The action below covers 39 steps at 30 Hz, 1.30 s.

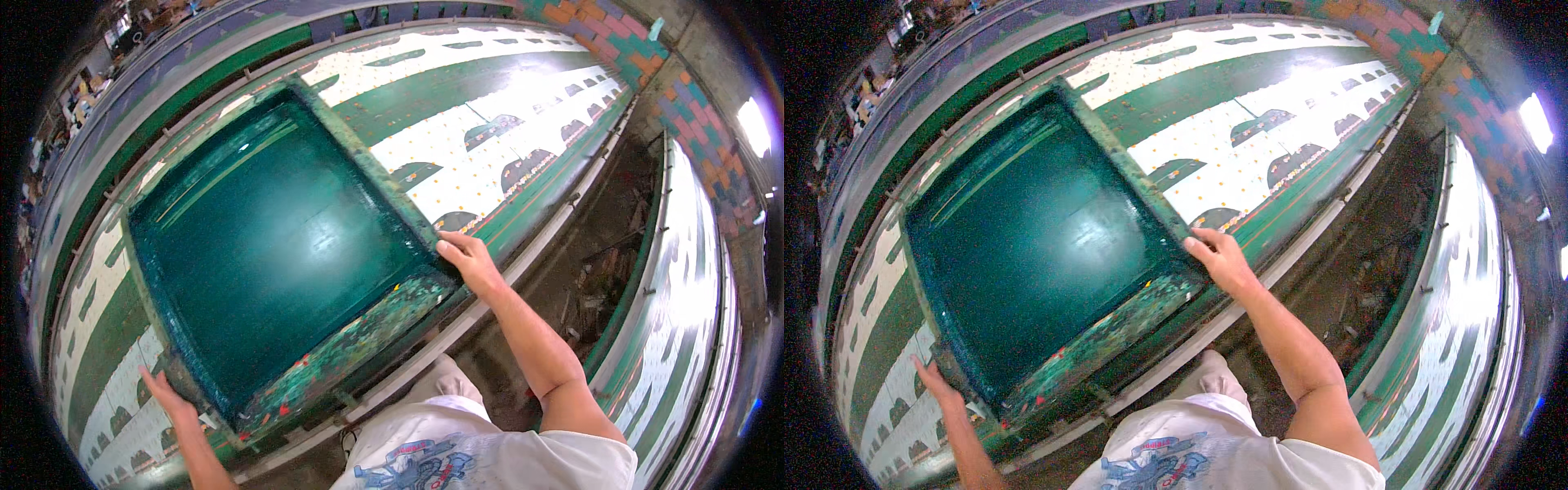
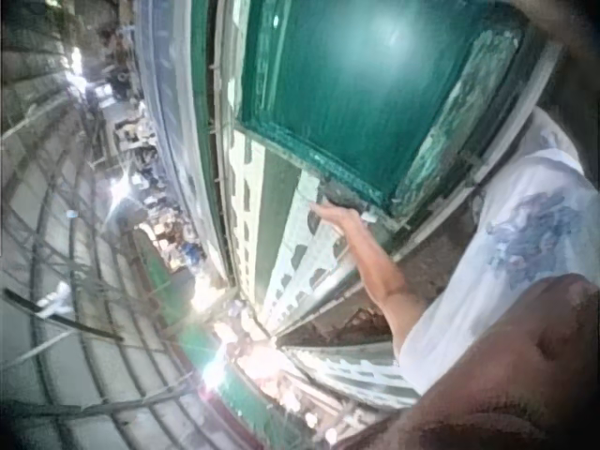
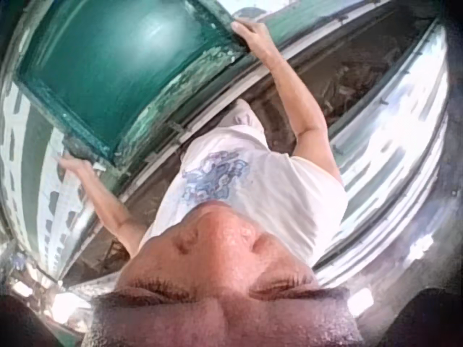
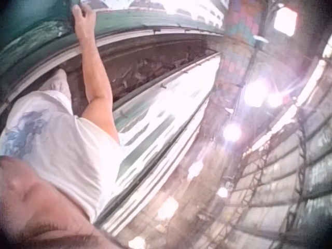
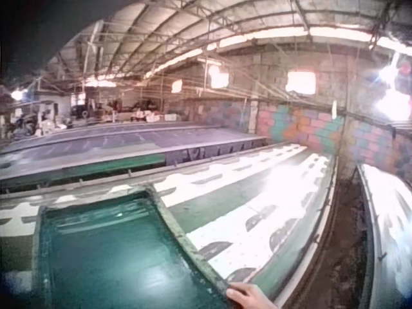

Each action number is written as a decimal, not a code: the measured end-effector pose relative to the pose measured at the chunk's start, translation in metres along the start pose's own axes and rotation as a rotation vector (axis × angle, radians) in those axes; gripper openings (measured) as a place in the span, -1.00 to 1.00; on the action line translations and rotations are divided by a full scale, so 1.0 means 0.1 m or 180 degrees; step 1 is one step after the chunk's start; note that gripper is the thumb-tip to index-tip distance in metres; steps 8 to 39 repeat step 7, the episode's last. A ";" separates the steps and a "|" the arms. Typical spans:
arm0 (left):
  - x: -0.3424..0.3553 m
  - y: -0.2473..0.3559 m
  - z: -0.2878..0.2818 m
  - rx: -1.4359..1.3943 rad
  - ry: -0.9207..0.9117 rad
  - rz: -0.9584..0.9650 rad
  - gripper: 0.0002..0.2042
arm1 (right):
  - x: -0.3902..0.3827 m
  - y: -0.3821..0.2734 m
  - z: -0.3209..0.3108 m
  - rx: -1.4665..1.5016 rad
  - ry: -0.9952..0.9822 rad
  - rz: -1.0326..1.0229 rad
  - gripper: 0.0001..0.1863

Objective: The person repeatedly uses a squeegee to pull green ink across a screen printing frame placed over patterned fabric on a conveyor. The person lifts and repositions the frame multiple times along the line, continuing the same squeegee strokes on successive sections of fabric.

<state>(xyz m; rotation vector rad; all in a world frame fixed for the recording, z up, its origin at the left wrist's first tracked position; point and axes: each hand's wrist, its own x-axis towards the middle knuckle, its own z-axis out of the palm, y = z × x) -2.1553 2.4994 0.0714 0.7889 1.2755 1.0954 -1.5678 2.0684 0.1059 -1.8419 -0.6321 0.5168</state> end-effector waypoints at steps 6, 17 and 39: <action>-0.59 -1.04 1.32 0.0217 0.0430 0.0285 -0.02 | 0.79 0.70 -1.36 0.0601 0.0025 0.0738 -0.36; -0.65 -1.10 1.49 0.0231 0.0431 0.0269 -0.02 | 0.88 0.75 -1.51 0.0594 0.0027 0.0759 -0.36; -0.65 -1.10 1.49 0.0231 0.0431 0.0269 -0.02 | 0.88 0.75 -1.51 0.0594 0.0027 0.0759 -0.36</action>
